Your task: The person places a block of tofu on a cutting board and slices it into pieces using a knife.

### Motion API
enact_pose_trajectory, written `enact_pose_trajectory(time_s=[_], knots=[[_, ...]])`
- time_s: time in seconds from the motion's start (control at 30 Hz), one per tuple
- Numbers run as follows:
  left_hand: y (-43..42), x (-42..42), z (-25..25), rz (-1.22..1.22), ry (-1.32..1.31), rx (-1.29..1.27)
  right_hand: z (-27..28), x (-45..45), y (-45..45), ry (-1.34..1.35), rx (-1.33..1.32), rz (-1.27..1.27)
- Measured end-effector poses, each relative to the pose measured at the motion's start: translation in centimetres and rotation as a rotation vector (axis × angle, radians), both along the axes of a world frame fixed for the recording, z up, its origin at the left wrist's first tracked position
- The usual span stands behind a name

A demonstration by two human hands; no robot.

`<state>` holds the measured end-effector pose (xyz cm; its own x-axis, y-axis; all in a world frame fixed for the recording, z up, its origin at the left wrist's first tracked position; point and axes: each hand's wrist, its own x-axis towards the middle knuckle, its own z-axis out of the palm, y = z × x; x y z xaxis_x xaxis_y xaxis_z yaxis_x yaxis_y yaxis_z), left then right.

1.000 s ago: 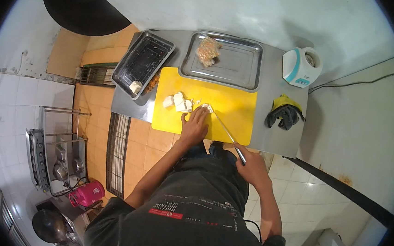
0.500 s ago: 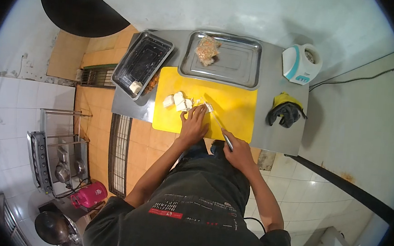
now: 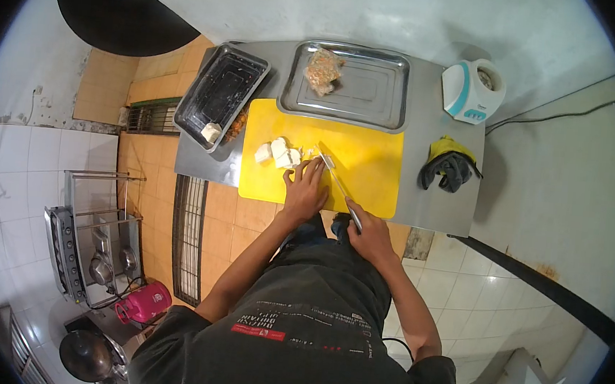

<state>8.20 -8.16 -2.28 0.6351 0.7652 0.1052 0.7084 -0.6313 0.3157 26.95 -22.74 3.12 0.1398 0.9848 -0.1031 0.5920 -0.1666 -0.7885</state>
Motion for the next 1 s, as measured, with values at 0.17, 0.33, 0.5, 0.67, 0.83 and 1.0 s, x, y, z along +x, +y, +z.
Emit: enact_pose_trajectory(time_s=[0.17, 0.33, 0.5, 0.67, 0.83, 1.0], knots=[[0.1, 0.0, -0.2, 0.004, 0.012, -0.003, -1.0, -0.1, -0.1, -0.004, 0.015, -0.004], [-0.1, 0.1, -0.3, 0.011, 0.019, 0.005, -2.0, 0.0, 0.0, 0.007, -0.009, -0.001], [-0.1, 0.0, -0.6, 0.013, 0.008, 0.006, -2.2, 0.1, -0.1, -0.018, -0.005, 0.014], [-0.1, -0.1, -0.8, 0.010, -0.004, 0.016, -2.2, 0.4, -0.7, -0.027, -0.010, 0.011], [-0.1, -0.1, -1.0, 0.021, -0.009, 0.020, 0.9, 1.7, -1.9, -0.026, -0.156, 0.036], [-0.2, -0.1, -1.1, 0.027, -0.025, 0.020, 3.3, 2.5, -2.9, -0.002, -0.239, 0.041]])
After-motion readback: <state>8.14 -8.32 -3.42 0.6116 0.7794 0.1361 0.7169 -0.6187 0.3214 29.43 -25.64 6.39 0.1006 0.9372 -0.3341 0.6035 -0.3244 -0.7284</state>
